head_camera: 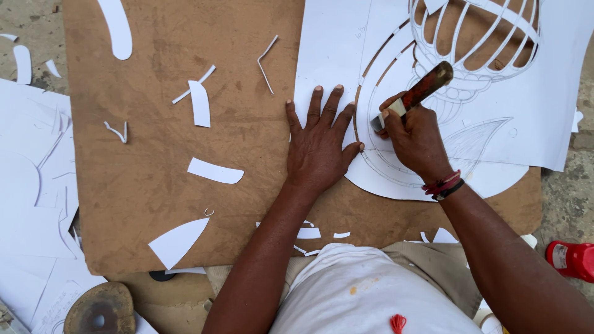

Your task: The person uses a craft knife to cut along pencil lines on a large white sheet of paper placed on a brown work surface. They carefully follow curved and straight lines, removing small strips of paper and occasionally lifting the sheet to clear debris.

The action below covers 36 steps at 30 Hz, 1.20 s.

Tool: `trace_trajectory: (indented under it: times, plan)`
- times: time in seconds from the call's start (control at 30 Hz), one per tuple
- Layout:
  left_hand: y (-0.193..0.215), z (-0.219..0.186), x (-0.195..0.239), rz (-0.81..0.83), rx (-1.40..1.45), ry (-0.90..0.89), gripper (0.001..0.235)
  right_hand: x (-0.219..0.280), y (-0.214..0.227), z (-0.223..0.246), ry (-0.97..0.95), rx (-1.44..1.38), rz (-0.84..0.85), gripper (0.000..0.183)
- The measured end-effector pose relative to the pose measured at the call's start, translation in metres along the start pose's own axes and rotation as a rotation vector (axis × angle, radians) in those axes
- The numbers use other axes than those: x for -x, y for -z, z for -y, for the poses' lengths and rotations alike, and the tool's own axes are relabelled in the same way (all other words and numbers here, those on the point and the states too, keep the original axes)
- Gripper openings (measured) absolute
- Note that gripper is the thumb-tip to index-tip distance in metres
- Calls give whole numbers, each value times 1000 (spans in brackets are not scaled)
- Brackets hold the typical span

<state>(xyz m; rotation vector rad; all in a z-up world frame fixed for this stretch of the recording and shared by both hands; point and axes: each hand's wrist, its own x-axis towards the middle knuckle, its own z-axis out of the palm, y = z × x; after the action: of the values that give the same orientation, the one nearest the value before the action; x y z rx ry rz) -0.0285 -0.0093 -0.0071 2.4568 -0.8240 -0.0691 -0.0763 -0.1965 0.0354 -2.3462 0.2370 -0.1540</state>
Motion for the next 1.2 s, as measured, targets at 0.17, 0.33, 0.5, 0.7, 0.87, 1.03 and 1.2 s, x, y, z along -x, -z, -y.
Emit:
trace_trajectory:
  times: [0.17, 0.33, 0.5, 0.7, 0.87, 1.03, 1.2]
  plan:
    - [2, 0, 0, 4, -6, -2, 74, -3, 4, 0, 6, -7, 45, 24]
    - [1, 0, 0, 2, -3, -5, 74, -3, 8, -3, -2, 59, 88, 25]
    - [6, -1, 2, 5, 10, 4, 76, 1, 8, -13, -44, -111, 20, 23]
    - [1, -1, 0, -43, 38, -20, 74, -12, -1, -19, -5, -472, -252, 19]
    - [0, -2, 1, -61, 28, -27, 72, -29, -9, -4, 44, -405, -267, 15]
    - [-1, -2, 1, -59, 30, -26, 73, -29, -12, 4, 22, -383, -286, 14]
    - [-1, 0, 1, -61, 34, -28, 72, -31, -14, 5, -16, -325, -305, 14]
